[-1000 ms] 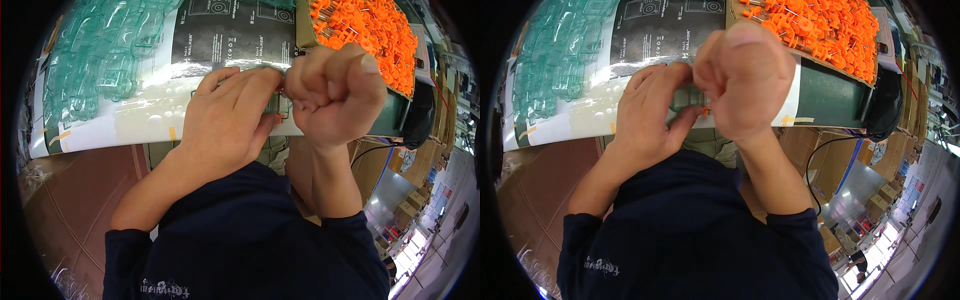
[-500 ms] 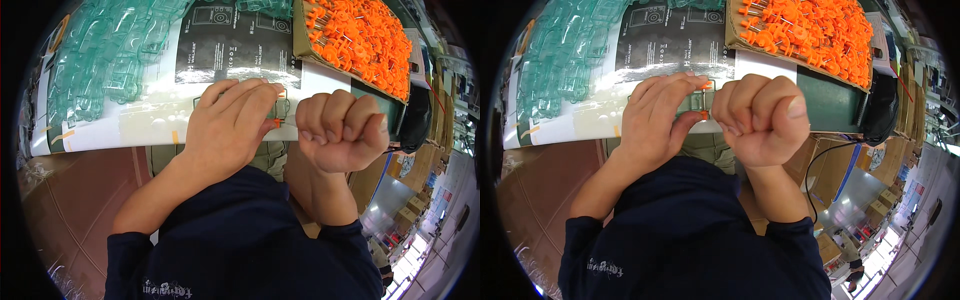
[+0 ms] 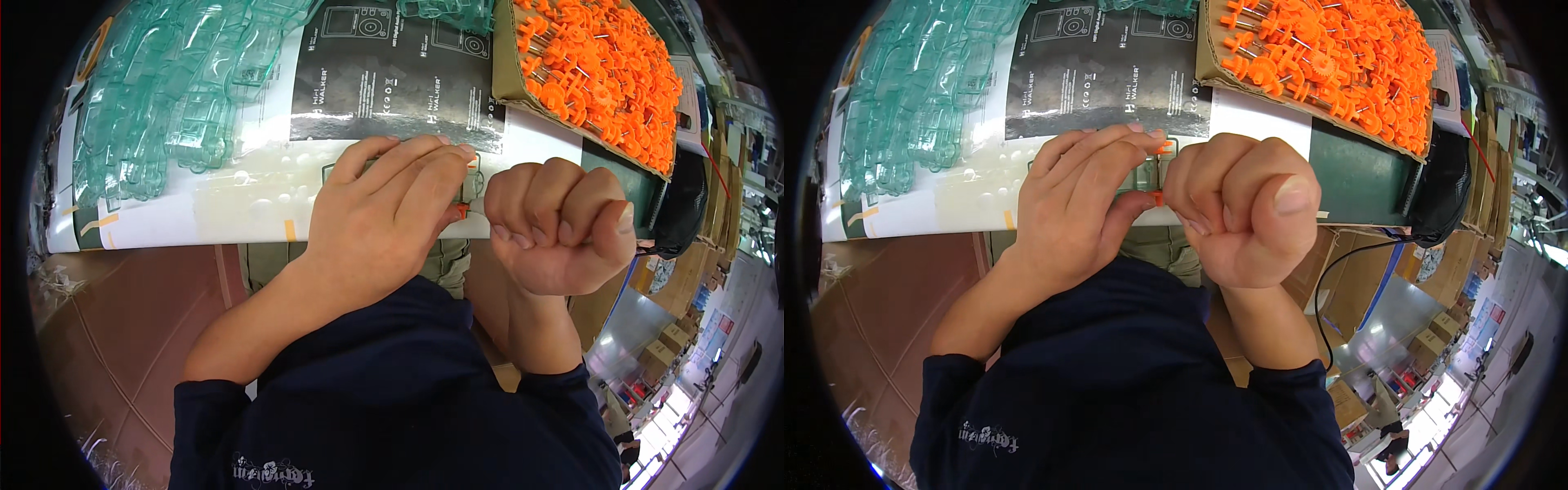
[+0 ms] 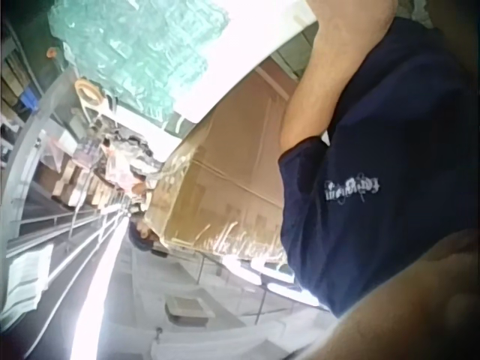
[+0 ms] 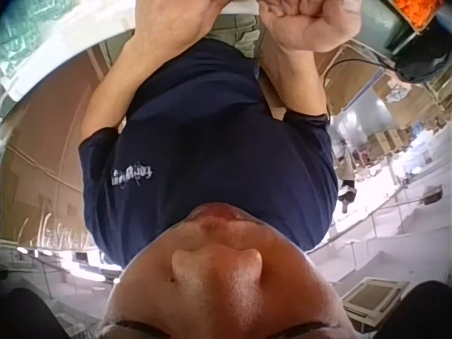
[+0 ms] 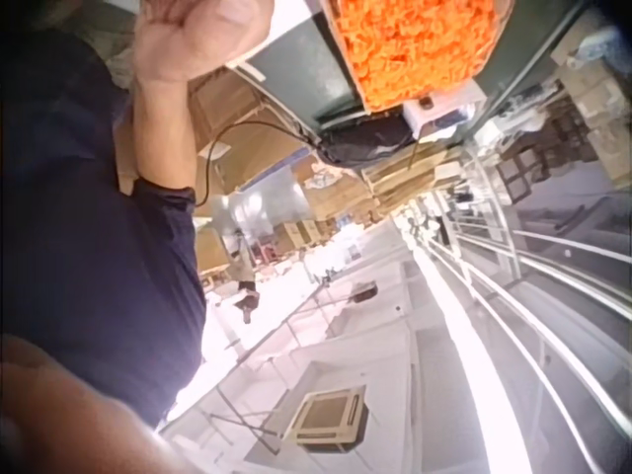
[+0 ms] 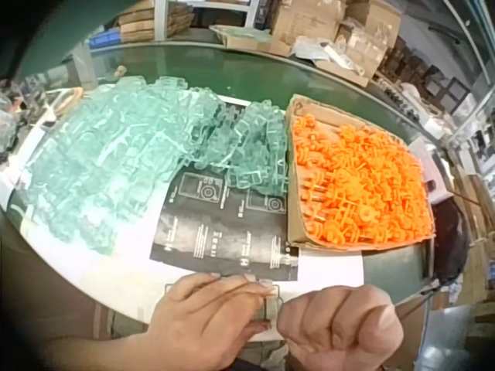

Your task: Manually assemble small orange plastic components into green housings using a handheld press tool at a factory workstation.

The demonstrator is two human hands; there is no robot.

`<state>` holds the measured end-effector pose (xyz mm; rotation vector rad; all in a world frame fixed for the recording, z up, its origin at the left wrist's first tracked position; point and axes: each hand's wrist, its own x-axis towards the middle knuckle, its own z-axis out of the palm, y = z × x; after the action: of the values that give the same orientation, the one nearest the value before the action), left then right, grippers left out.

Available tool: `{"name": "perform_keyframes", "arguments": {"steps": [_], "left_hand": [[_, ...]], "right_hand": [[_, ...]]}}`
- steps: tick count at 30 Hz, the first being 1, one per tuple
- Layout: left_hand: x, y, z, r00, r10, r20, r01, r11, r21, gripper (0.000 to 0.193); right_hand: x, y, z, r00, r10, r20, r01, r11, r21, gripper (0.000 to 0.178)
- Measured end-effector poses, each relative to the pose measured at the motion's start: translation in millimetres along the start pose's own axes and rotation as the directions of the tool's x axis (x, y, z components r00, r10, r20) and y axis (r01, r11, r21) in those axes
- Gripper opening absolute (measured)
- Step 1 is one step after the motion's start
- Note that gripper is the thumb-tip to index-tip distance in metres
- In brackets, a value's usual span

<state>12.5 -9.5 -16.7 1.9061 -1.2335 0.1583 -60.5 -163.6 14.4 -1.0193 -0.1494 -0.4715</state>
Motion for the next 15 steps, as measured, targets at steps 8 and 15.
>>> {"name": "perform_keyframes", "arguments": {"steps": [8,15], "left_hand": [[-1,-3,3,1.0,0.017,0.009,-0.017,1.0,0.012,0.044],[4,0,-13,0.995,0.046,0.088,-0.051,0.997,0.053,0.049]], "right_hand": [[0,5,11,0.999,0.025,-0.048,-0.031,0.991,-0.131,0.045],[10,-10,0,0.985,0.148,-0.089,-0.131,0.975,0.178,0.039]]}}
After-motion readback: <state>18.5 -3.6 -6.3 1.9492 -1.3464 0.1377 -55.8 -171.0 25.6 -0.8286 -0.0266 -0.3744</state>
